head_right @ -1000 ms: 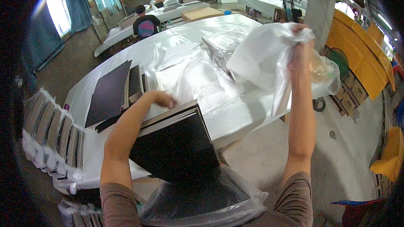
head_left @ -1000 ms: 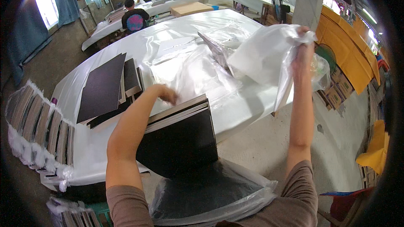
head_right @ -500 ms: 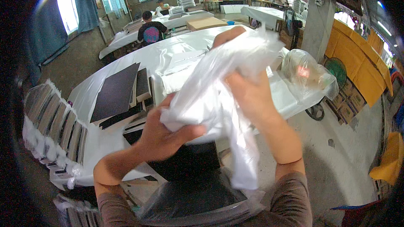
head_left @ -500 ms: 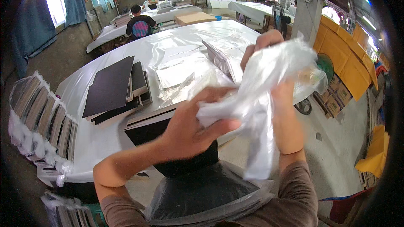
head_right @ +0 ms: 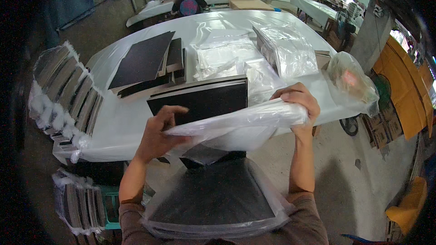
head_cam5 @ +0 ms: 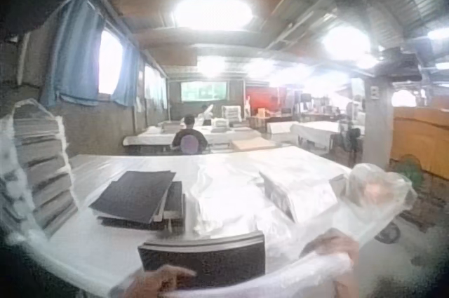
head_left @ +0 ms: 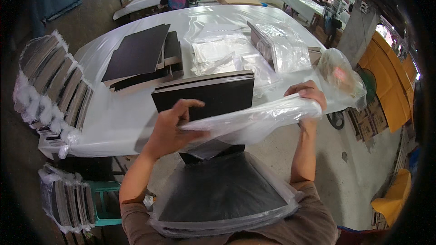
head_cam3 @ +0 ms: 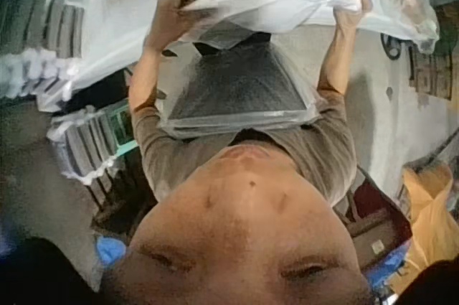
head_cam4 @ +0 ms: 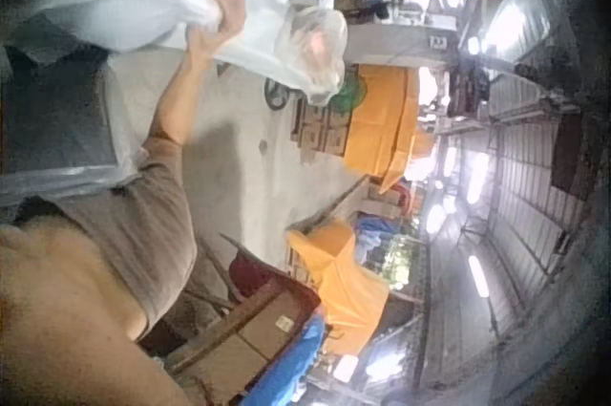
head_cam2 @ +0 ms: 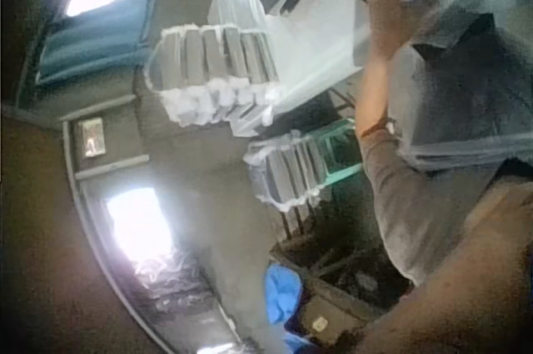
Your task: The person wraps individual black folders in clear plastic bags, pulling the bag over the folder and smoothing it down before moving the item to the side.
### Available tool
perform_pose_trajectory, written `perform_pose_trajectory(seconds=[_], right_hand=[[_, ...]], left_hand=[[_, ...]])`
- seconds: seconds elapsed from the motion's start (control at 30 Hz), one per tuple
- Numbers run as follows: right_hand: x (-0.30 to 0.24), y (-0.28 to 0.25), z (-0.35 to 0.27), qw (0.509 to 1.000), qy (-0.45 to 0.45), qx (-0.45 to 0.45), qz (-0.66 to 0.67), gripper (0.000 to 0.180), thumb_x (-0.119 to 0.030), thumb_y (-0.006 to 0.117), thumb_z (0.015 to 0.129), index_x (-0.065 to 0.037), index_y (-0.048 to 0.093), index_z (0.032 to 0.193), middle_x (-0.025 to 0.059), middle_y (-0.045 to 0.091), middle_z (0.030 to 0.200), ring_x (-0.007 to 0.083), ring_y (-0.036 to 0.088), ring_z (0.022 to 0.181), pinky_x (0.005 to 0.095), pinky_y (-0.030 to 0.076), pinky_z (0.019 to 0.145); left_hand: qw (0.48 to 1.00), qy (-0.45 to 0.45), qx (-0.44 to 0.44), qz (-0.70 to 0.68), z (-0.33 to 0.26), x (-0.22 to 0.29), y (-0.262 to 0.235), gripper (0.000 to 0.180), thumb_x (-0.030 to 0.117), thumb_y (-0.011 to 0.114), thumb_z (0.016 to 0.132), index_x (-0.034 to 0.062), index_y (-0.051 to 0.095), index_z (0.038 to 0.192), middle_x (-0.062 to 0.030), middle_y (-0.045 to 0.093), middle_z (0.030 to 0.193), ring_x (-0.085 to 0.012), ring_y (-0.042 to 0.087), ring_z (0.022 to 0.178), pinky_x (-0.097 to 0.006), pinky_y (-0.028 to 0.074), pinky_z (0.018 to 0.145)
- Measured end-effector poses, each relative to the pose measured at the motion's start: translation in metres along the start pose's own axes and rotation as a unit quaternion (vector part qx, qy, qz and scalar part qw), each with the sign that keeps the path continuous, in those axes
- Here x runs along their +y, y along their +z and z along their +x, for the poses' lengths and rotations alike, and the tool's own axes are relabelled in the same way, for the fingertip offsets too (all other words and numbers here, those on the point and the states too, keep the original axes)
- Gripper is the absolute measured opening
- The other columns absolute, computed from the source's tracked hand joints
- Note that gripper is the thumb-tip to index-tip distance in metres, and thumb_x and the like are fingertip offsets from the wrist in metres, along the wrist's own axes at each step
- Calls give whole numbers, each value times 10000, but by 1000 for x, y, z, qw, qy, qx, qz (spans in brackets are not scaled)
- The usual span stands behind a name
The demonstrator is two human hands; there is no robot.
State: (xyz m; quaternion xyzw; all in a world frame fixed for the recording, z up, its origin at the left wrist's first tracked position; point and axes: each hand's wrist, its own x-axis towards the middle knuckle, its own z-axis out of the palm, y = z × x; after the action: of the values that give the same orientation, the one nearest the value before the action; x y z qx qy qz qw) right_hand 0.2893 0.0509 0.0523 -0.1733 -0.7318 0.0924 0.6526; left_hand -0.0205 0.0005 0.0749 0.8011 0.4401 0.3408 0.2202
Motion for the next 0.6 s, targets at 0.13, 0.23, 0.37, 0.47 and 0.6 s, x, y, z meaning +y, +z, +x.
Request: perform_pose_trajectory(seconds=[0.13,0.23,0.37,0.47,0.6], right_hand=[[-23,4,1,986,-51,-9,-157,229,-143,628,655,3,554,815,114,581,721,230,570,662,321,462,587],[-25,44,-16,986,-39,47,-158,300,-51,560,633,34,518,917,150,572,815,260,550,708,332,448,620],[-61,129,-7,846,143,-442,-262,100,-142,574,580,-102,493,623,54,477,531,261,508,471,370,417,457],[-58,146,-13,963,-130,-114,-206,196,-233,594,620,-137,435,557,18,423,451,189,480,397,304,365,395],[-11,145,-9,961,-50,-122,-245,123,-201,573,645,-134,470,632,23,467,560,174,524,513,317,375,419]], left_hand=[[975,102,139,142,1,12,30,570,154,699,657,45,435,1151,-104,495,787,-213,498,735,-290,416,697],[980,157,123,-5,12,13,63,503,144,660,693,30,441,1131,-97,506,810,-209,506,763,-308,416,699],[585,21,111,-803,8,-25,105,137,232,534,815,104,494,791,-3,466,681,-126,445,583,-245,389,559],[620,69,38,-781,15,-34,89,285,315,378,902,100,508,768,13,455,661,-116,447,588,-243,394,578],[793,-176,337,-476,19,-2,103,293,317,407,893,89,534,760,25,493,680,-64,453,615,-231,394,582]])
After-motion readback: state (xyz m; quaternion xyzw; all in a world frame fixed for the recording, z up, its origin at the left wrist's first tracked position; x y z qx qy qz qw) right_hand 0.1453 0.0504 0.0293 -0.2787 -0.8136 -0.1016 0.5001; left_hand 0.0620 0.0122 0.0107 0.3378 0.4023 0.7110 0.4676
